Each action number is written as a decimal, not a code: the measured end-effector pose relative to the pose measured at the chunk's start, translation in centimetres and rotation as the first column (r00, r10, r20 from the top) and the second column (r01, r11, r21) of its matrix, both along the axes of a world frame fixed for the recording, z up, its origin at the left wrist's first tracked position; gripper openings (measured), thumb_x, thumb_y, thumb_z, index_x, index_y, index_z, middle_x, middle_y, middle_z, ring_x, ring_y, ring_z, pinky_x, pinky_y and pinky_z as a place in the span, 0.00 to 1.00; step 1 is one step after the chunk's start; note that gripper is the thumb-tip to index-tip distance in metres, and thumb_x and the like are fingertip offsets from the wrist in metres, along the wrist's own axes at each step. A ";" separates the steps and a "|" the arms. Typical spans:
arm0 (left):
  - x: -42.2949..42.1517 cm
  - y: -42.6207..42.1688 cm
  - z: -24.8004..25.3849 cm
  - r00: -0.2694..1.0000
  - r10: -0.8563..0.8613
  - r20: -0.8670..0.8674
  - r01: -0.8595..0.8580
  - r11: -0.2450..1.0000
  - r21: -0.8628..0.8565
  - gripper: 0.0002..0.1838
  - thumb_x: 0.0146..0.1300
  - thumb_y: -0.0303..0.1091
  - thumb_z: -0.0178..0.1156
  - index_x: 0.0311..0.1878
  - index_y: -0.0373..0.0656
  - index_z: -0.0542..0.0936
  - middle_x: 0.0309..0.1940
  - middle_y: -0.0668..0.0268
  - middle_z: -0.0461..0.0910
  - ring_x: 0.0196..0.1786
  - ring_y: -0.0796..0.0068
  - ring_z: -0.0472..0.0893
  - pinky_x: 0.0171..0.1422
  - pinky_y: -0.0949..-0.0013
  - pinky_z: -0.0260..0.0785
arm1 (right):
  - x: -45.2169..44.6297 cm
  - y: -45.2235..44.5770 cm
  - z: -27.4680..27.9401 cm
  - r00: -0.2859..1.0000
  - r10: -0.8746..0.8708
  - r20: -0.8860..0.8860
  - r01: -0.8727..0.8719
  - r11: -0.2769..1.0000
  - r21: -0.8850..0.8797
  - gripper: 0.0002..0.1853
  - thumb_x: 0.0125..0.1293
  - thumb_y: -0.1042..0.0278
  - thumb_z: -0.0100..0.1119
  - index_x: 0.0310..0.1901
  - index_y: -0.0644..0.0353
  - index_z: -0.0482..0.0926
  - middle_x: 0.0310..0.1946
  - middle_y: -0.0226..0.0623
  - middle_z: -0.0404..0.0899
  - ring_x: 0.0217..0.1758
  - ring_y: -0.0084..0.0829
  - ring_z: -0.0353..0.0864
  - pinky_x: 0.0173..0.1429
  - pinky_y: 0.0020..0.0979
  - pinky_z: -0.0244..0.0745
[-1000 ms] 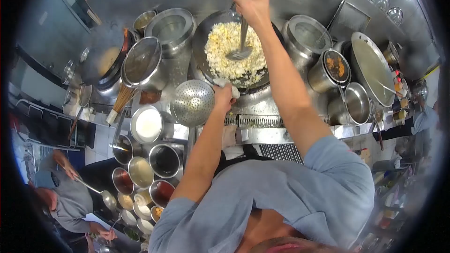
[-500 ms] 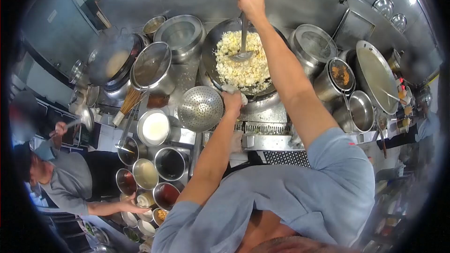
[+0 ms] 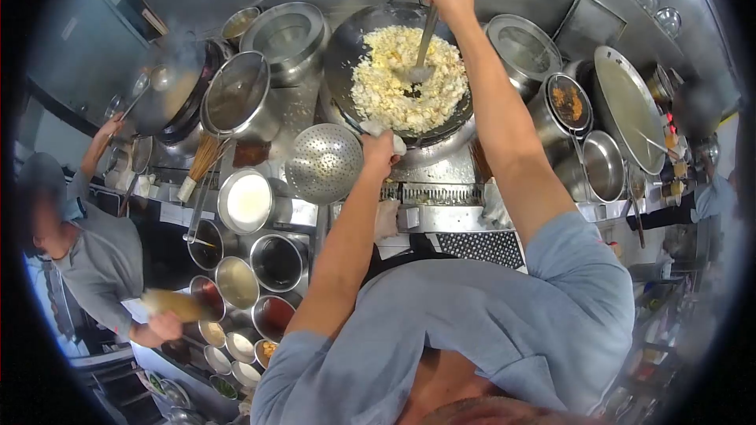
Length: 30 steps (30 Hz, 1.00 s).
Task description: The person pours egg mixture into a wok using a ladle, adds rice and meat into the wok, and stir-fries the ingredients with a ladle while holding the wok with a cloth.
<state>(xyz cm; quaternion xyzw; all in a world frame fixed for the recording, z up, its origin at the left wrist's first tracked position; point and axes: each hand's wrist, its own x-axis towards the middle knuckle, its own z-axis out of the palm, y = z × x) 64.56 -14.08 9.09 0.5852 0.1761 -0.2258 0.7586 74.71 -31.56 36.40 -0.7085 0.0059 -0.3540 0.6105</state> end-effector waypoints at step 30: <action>-0.9 0.2 3.2 0.997 0.008 -0.076 -0.005 1.000 0.030 0.23 0.59 0.34 0.57 0.55 0.43 0.60 0.38 0.58 0.74 0.33 0.67 0.76 0.21 0.67 0.66 | -5.9 -3.7 4.1 0.874 0.076 0.479 -0.199 0.957 0.212 0.02 0.54 0.77 0.55 0.30 0.64 0.75 0.18 0.32 0.72 0.17 0.25 0.71 0.21 0.28 0.67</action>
